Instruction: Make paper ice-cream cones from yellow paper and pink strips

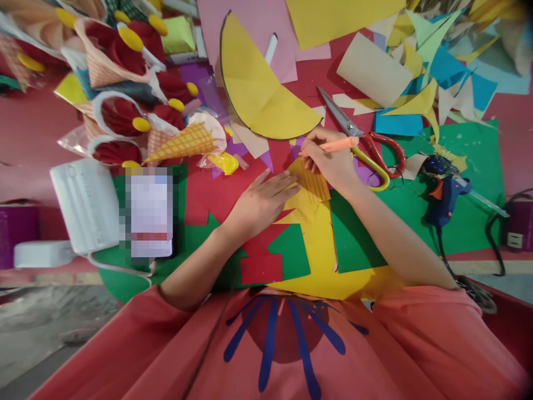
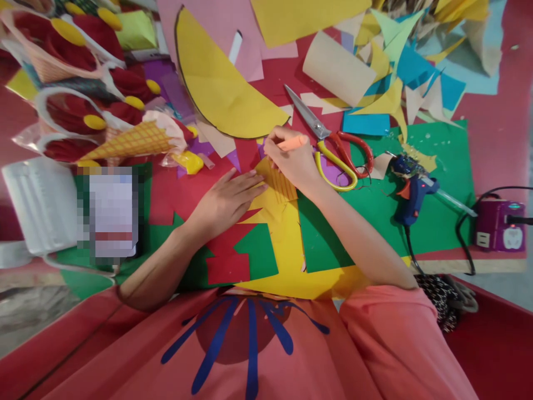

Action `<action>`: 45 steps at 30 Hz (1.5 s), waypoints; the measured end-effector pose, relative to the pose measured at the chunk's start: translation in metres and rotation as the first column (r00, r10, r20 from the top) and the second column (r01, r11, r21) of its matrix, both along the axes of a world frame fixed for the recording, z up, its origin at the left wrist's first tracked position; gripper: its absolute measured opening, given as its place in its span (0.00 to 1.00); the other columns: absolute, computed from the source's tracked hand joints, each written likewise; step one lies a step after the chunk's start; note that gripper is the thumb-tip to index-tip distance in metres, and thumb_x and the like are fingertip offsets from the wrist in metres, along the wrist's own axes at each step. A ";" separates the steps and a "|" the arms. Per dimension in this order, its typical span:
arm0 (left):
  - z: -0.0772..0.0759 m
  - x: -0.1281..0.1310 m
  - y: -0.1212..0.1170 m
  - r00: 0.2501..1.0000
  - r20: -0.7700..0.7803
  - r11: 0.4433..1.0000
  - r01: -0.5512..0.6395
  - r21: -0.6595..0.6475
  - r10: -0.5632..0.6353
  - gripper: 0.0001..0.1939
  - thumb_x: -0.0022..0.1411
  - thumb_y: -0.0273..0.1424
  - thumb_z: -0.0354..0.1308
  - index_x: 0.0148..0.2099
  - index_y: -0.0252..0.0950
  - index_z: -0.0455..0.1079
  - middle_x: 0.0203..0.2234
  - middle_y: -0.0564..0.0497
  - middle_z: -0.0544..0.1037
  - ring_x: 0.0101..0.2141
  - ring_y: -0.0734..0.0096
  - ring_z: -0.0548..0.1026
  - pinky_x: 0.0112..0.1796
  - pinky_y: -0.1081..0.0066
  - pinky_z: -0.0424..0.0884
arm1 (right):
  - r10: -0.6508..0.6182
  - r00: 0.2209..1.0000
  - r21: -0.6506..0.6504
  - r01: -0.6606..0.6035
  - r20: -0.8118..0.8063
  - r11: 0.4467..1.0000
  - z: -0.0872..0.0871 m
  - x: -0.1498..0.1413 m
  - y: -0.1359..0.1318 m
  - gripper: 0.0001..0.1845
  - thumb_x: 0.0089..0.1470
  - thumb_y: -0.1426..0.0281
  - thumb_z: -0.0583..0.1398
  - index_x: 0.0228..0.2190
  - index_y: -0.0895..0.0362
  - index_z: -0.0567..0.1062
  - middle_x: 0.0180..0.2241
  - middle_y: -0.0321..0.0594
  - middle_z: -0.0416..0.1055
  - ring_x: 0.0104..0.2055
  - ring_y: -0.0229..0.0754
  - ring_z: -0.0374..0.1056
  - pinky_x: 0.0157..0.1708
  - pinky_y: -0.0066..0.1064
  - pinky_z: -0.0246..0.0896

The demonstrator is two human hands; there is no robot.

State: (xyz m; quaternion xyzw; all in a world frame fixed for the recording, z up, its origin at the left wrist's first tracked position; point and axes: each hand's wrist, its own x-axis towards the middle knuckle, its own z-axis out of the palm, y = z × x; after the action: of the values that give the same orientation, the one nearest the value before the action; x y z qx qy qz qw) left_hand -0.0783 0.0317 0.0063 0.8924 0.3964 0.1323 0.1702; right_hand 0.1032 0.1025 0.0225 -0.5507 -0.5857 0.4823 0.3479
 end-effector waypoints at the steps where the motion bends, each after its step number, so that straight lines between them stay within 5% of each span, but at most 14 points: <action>1: 0.000 0.000 0.000 1.000 -0.007 1.000 -0.003 -0.002 0.003 0.20 0.66 0.21 0.44 0.56 0.34 0.69 0.56 0.44 0.72 0.59 0.61 0.67 0.60 0.51 0.62 | 0.007 1.000 0.015 -0.008 0.022 1.000 0.000 0.000 0.000 0.13 0.54 0.70 0.60 0.20 0.55 0.64 0.19 0.33 0.66 0.19 0.31 0.62 0.18 0.26 0.56; 9: 0.000 -0.001 0.000 1.000 -0.018 1.000 0.009 0.009 -0.008 0.21 0.66 0.21 0.44 0.57 0.36 0.68 0.57 0.45 0.71 0.60 0.62 0.66 0.60 0.51 0.62 | -0.071 0.983 0.152 0.045 0.171 0.987 -0.012 -0.003 0.003 0.22 0.55 0.71 0.59 0.18 0.52 0.53 0.17 0.32 0.57 0.22 0.33 0.58 0.19 0.27 0.54; 26: 0.001 0.000 0.000 1.000 -0.007 1.000 0.013 0.025 -0.013 0.21 0.66 0.21 0.44 0.57 0.34 0.68 0.56 0.44 0.72 0.59 0.61 0.68 0.59 0.51 0.62 | -0.039 0.978 0.195 -0.001 0.203 0.981 -0.020 -0.004 0.003 0.21 0.55 0.62 0.60 0.18 0.53 0.57 0.18 0.33 0.58 0.24 0.36 0.59 0.24 0.29 0.57; 45: -0.006 -0.003 0.000 1.000 0.003 0.995 0.009 0.103 -0.009 0.20 0.65 0.21 0.45 0.55 0.33 0.69 0.54 0.39 0.72 0.55 0.57 0.71 0.57 0.49 0.66 | -0.005 0.960 0.157 -0.040 0.280 0.987 -0.015 0.000 -0.006 0.19 0.53 0.71 0.60 0.19 0.53 0.55 0.19 0.34 0.61 0.25 0.37 0.62 0.24 0.30 0.57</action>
State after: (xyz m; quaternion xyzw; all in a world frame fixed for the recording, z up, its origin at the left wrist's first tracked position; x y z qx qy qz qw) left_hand -0.0812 0.0316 -0.0001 0.9016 0.3847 0.1531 0.1252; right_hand 0.1027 0.0963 0.0078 -0.5782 -0.6709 0.3539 0.3006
